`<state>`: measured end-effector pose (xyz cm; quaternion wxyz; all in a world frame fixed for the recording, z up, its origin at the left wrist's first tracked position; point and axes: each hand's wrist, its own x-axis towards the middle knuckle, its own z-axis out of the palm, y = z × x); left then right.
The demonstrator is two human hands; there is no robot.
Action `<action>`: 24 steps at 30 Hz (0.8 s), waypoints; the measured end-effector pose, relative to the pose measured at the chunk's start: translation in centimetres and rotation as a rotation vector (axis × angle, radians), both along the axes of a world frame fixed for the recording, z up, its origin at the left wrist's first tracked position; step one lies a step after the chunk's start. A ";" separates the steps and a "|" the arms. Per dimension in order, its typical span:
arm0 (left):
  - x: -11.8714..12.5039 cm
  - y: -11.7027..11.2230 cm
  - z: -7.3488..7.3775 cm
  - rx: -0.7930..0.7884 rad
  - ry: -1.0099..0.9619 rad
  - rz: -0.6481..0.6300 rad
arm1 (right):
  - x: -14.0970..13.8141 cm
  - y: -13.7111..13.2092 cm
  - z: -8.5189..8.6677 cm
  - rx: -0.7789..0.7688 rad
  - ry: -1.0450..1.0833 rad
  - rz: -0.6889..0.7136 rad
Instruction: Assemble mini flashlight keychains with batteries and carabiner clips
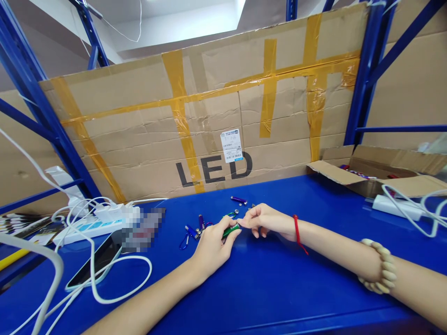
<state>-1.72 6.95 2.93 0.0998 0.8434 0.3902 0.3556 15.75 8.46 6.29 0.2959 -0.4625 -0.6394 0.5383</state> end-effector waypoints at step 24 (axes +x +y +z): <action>0.1 0.0 0.5 -0.175 -0.161 -0.176 | 1.1 1.2 -0.3 0.025 -0.015 0.191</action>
